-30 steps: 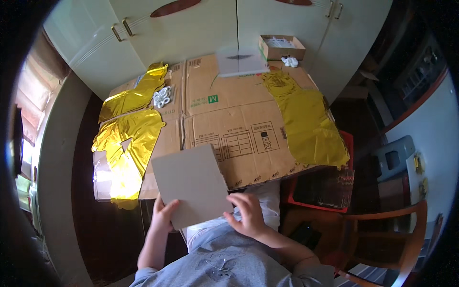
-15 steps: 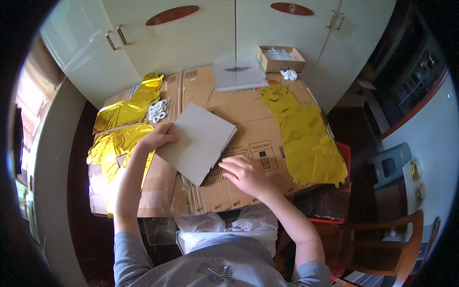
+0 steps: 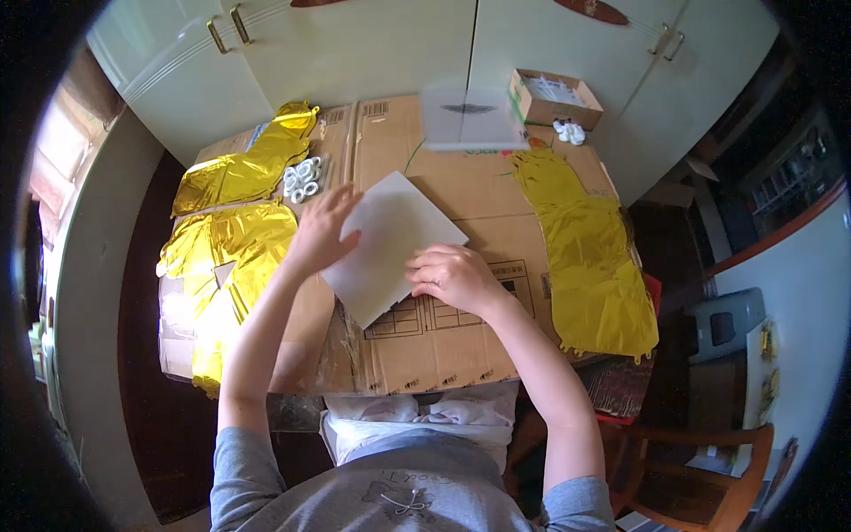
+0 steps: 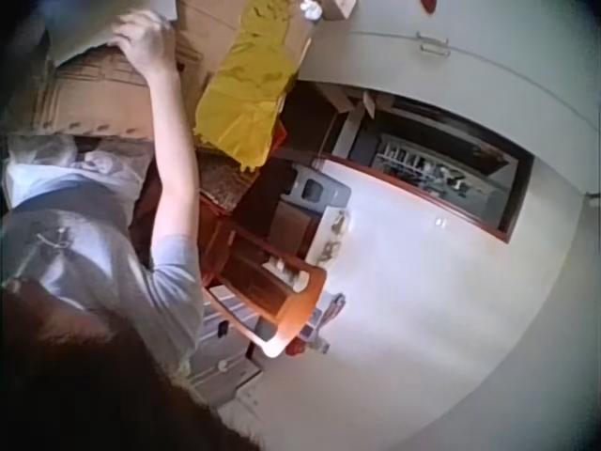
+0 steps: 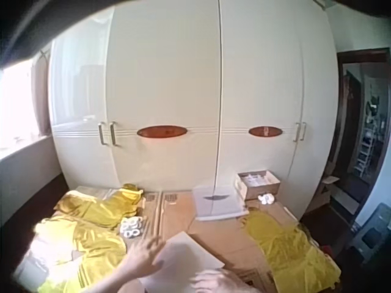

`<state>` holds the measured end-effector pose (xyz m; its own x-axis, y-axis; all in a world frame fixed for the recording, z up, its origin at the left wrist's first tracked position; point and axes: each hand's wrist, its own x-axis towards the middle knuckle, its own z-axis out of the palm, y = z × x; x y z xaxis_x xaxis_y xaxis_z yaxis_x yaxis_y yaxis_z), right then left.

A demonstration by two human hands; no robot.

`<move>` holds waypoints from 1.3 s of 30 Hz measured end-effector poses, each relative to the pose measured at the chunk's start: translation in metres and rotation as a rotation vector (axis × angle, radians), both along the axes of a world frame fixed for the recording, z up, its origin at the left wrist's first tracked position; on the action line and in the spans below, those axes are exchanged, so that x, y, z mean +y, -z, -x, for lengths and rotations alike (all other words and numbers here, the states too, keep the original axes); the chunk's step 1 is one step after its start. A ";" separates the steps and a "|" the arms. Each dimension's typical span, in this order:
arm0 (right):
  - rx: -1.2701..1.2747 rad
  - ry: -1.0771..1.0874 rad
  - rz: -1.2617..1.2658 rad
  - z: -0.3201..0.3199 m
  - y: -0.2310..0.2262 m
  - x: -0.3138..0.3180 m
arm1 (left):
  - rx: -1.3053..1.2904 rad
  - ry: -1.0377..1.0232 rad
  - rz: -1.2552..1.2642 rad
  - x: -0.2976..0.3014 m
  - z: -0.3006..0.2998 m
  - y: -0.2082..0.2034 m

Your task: Assemble cardboard signage and small components on a table.

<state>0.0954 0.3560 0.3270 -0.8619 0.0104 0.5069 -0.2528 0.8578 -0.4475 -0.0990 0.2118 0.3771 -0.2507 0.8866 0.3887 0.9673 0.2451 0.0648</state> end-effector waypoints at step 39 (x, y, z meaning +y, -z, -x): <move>0.207 0.007 -0.277 -0.001 -0.007 -0.016 | -0.392 0.346 0.048 -0.021 -0.050 0.016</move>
<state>0.0968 0.3400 0.3342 -0.7406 -0.1466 0.6557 -0.3080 0.9414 -0.1374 -0.0493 0.1904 0.3615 -0.0590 0.9579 0.2810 0.8975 -0.0723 0.4350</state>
